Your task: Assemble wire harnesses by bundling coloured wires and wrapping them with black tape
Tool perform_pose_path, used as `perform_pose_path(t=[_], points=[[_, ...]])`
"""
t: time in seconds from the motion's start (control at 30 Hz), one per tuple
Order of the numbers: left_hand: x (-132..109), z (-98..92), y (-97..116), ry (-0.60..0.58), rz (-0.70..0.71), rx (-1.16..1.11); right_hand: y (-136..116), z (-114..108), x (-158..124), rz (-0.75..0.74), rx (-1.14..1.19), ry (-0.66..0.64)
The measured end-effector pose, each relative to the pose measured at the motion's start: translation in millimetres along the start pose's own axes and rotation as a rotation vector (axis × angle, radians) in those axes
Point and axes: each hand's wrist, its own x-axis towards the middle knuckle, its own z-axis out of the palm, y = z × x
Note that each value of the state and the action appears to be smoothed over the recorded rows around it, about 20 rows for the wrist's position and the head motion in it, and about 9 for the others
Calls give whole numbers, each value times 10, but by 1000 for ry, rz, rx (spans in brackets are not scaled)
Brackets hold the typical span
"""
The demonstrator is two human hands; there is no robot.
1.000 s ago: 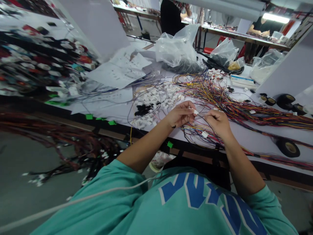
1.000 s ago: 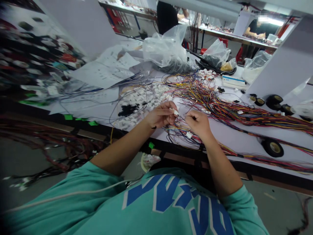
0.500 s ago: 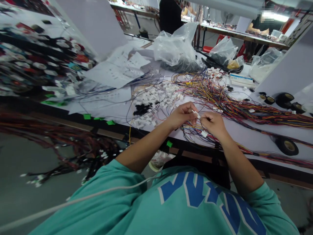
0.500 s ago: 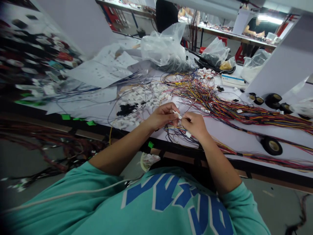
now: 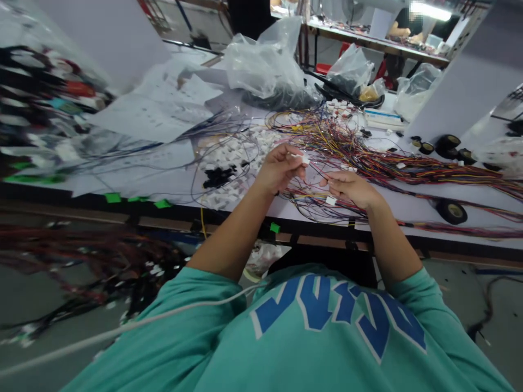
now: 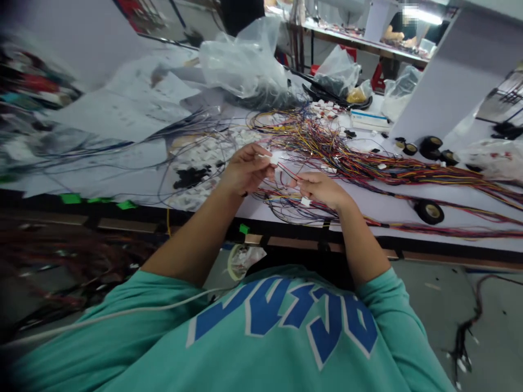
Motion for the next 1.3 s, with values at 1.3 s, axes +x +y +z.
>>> perform_pose_path(t=[1.3], points=[[-480,1181,9,-611,168,523,-206,-113,-1030,-534,-236,540]])
